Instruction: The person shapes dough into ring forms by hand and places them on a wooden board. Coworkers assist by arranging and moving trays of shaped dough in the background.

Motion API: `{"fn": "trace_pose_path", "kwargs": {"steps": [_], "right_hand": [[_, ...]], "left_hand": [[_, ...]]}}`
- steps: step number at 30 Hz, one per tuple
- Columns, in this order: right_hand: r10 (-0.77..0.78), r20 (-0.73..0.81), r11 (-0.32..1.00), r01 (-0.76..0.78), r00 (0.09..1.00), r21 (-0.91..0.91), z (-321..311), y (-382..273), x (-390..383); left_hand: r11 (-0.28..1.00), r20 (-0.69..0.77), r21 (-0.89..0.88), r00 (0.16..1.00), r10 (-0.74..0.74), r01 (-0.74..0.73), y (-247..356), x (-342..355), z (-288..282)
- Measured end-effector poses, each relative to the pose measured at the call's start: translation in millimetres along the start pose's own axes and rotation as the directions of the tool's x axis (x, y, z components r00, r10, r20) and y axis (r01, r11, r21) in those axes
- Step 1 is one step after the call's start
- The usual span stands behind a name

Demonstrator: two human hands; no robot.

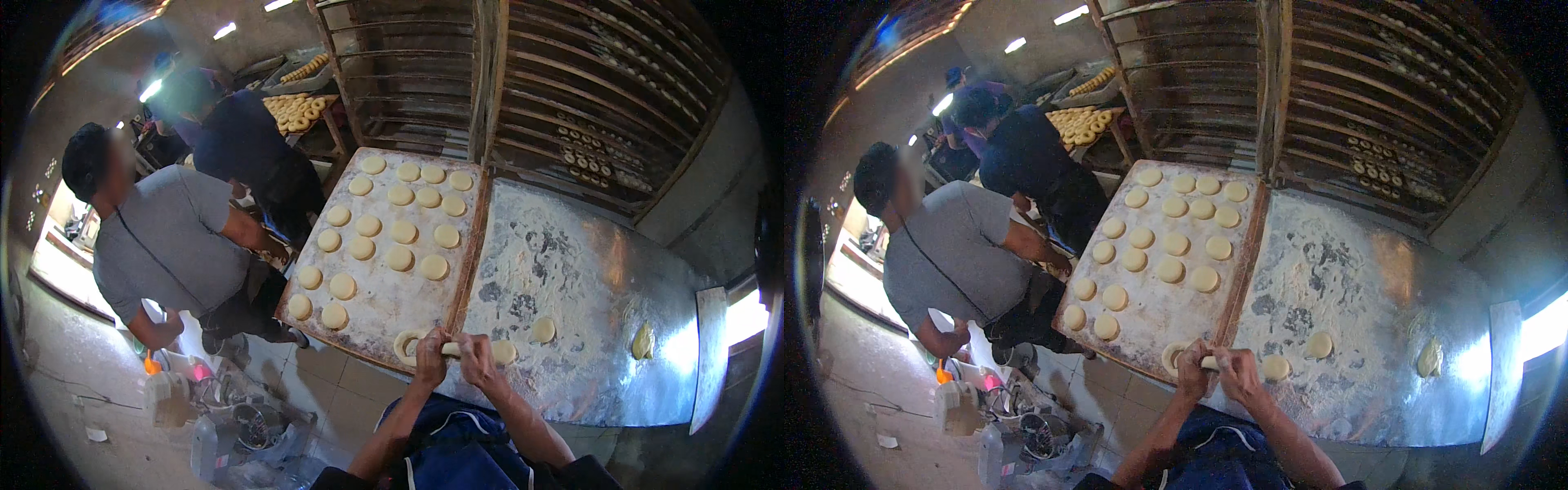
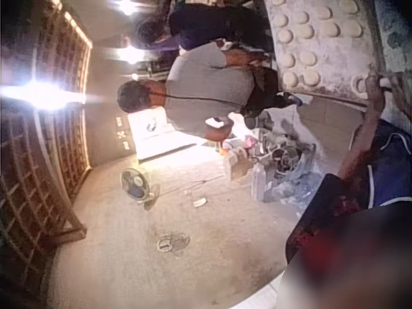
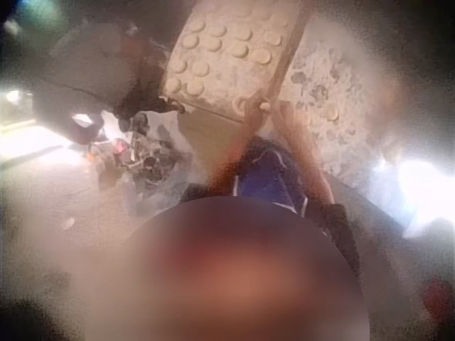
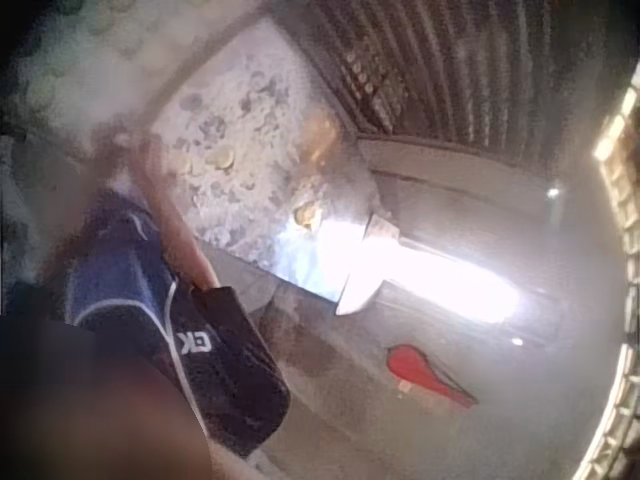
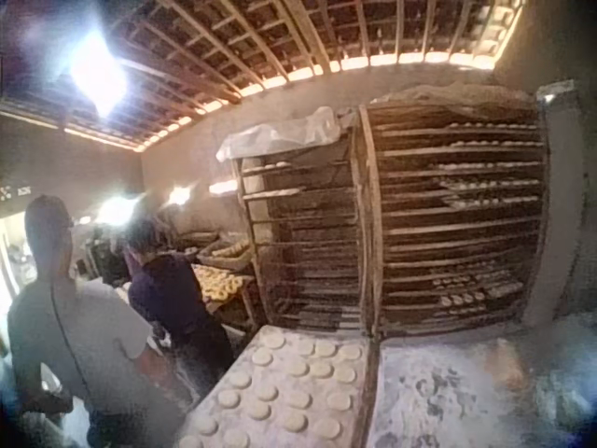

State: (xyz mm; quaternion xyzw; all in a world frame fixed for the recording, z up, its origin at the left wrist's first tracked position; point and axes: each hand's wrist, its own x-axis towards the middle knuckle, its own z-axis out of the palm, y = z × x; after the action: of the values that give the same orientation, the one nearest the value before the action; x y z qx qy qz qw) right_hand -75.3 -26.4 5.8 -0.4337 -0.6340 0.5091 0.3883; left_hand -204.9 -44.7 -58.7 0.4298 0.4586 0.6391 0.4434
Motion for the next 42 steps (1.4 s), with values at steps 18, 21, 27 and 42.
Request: {"fn": "trace_pose_path", "kwargs": {"steps": [18, 21, 27, 42], "right_hand": [[-0.03, -0.022, 0.761, 0.009, 0.999, -0.649, 2, 19, 134], [-0.207, 0.11, 0.647, 0.221, 0.972, -0.73, 18, 38, 170], [-0.058, 0.172, 0.589, 0.173, 0.983, -0.79, 34, 55, 198], [0.031, -0.51, 0.658, -0.402, 0.86, -0.637, -175, 34, -54]], "left_hand": [[0.5, 0.05, 0.859, 0.991, 0.122, -0.105, 8, 99, -66], [0.525, 0.011, 0.848, 0.992, 0.122, -0.074, 13, 95, -67], [0.147, -0.352, 0.936, 0.886, 0.303, 0.321, 59, 63, -156], [0.799, 0.339, 0.574, 0.94, -0.032, -0.18, 94, 39, -10]]}}
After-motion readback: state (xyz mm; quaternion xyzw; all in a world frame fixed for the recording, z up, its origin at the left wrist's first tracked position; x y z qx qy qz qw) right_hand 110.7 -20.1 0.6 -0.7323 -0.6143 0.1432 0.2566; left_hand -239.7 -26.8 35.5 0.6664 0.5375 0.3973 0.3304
